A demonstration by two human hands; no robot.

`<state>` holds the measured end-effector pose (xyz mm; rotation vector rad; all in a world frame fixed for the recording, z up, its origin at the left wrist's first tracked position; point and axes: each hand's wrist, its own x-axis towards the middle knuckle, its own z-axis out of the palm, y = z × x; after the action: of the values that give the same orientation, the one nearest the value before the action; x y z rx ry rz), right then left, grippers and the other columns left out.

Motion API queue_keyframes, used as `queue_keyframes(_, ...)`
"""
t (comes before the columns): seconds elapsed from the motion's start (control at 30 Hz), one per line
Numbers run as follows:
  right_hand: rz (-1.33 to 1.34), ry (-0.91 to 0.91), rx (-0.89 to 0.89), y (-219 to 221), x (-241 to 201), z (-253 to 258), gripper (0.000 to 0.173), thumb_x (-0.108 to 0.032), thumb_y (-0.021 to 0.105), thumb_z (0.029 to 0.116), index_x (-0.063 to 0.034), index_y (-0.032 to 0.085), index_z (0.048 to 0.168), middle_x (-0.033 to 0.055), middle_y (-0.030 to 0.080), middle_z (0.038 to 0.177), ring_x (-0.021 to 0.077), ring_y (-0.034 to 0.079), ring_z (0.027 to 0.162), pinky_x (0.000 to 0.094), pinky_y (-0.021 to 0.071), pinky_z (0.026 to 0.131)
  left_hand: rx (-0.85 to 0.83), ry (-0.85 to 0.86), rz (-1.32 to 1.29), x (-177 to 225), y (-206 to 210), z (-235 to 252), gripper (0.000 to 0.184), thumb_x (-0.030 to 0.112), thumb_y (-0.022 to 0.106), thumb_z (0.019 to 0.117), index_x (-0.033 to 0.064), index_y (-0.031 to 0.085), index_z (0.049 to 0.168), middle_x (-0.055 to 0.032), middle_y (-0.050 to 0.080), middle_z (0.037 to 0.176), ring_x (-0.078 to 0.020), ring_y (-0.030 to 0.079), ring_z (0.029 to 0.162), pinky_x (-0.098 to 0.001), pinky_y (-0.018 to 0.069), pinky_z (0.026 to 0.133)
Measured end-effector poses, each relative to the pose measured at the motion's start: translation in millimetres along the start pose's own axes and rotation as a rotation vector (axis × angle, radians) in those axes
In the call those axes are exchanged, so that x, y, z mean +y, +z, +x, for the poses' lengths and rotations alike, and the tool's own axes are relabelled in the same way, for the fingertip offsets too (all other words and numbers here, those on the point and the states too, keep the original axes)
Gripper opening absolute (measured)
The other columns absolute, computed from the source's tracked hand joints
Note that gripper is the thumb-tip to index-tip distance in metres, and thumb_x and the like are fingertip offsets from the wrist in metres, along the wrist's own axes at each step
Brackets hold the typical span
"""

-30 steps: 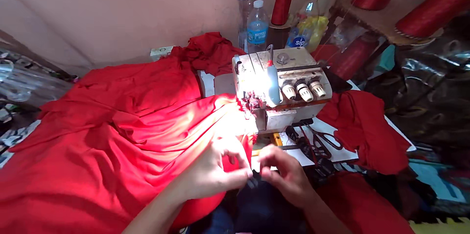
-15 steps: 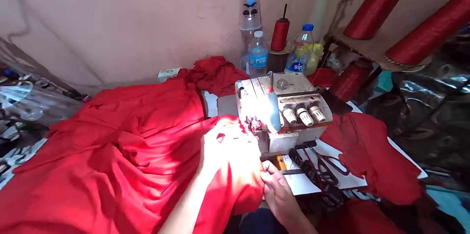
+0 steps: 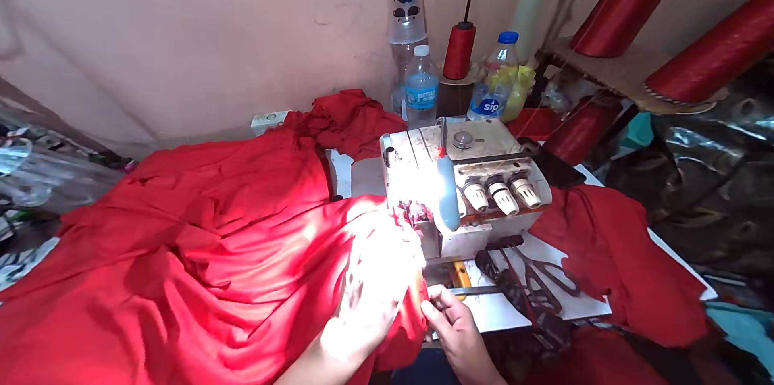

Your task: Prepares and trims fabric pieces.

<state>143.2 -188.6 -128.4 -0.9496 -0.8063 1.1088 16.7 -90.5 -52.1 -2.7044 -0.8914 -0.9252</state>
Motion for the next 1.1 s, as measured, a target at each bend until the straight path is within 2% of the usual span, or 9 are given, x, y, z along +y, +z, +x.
queue_keyframes(0.07,0.004,-0.003,-0.006,-1.0,0.7,0.9,0.014,0.0,0.052,0.0972,-0.0071,0.063,0.103,-0.0097,0.069,0.082,-0.0032,0.063,0.066,0.0154,0.0542,0.061,-0.088,-0.086,-0.082,-1.5,-1.4,7.6,0.028,0.024,0.054,0.1003,0.0123,0.077,0.111,-0.0096,0.073,0.119,-0.0284,0.066,0.117,-0.0504,0.0474,0.104)
queue_keyframes(0.17,0.01,-0.007,-0.012,-1.9,2.3,2.1,0.014,0.0,0.052,0.0968,-0.008,0.063,0.101,-0.0101,0.068,0.083,-0.0035,0.063,0.067,0.0154,0.0545,0.062,-0.076,-0.162,-0.106,-2.7,-0.4,15.1,0.029,0.027,0.054,0.0997,0.013,0.077,0.11,-0.0116,0.073,0.12,-0.0312,0.065,0.119,-0.0535,0.0454,0.104)
queue_keyframes(0.27,0.017,-0.015,-0.019,-3.1,3.3,2.7,0.014,0.0,0.053,0.0971,-0.0089,0.063,0.102,-0.0102,0.069,0.083,-0.0035,0.064,0.068,0.0153,0.0548,0.063,-0.038,-0.187,-0.171,-3.3,-2.5,17.9,0.028,0.031,0.057,0.0982,0.0138,0.078,0.106,-0.0109,0.073,0.116,-0.0312,0.067,0.114,-0.0558,0.0495,0.097)
queue_keyframes(0.37,0.013,-0.029,-0.028,-4.2,4.3,3.3,0.014,0.0,0.053,0.0973,-0.0082,0.063,0.102,-0.0097,0.068,0.084,-0.0035,0.063,0.068,0.0153,0.0547,0.063,-0.002,-0.156,-0.307,-9.8,-6.2,21.9,0.02,0.031,0.064,0.0942,0.0173,0.078,0.099,-0.0035,0.074,0.108,-0.02,0.067,0.109,-0.046,0.0513,0.097)
queue_keyframes(0.47,0.016,-0.032,-0.038,-4.7,4.6,3.8,0.014,-0.001,0.053,0.0976,-0.0085,0.063,0.103,-0.0099,0.068,0.084,-0.0037,0.063,0.068,0.0153,0.0548,0.064,0.021,-0.199,-0.38,-10.9,-5.7,23.7,0.018,0.03,0.068,0.0896,0.0169,0.078,0.095,-0.0026,0.074,0.106,-0.0167,0.065,0.109,-0.0416,0.049,0.099)
queue_keyframes(0.57,0.031,-0.03,-0.041,-4.9,4.7,4.1,0.014,0.0,0.053,0.0976,-0.0085,0.063,0.102,-0.0099,0.068,0.084,-0.0037,0.063,0.069,0.0153,0.0548,0.064,0.017,-0.248,-0.435,-11.0,-5.4,23.2,0.019,0.03,0.071,0.0891,0.0143,0.079,0.097,-0.0068,0.073,0.113,-0.0176,0.064,0.114,-0.0398,0.0476,0.104)
queue_keyframes(0.8,0.029,-0.029,-0.042,-4.5,4.3,4.4,0.014,0.0,0.053,0.0976,-0.0082,0.063,0.101,-0.0094,0.068,0.083,-0.0034,0.064,0.069,0.0152,0.0548,0.064,-0.023,-0.271,-0.383,-13.0,-1.9,21.9,0.023,0.036,0.07,0.0895,0.0167,0.079,0.099,-0.0043,0.073,0.112,-0.0209,0.064,0.115,-0.0466,0.0478,0.101)
queue_keyframes(0.9,0.031,-0.023,-0.038,-4.4,4.6,4.7,0.014,0.001,0.053,0.097,-0.0079,0.064,0.101,-0.009,0.069,0.084,-0.003,0.064,0.069,0.0155,0.0554,0.065,0.005,-0.263,-0.401,-11.7,-2.5,23.9,0.02,0.035,0.071,0.0886,0.0177,0.08,0.095,-0.0008,0.074,0.106,-0.0168,0.064,0.11,-0.0419,0.0483,0.098)
queue_keyframes(1.1,0.029,-0.025,-0.03,-3.7,4.9,4.6,0.014,0.0,0.053,0.0975,-0.0074,0.063,0.102,-0.0085,0.069,0.085,-0.0033,0.064,0.069,0.015,0.0551,0.065,0.056,-0.289,-0.444,-10.2,-2.2,24.7,0.018,0.032,0.074,0.0865,0.0148,0.08,0.091,-0.0026,0.075,0.104,-0.0151,0.065,0.109,-0.0367,0.0482,0.1)
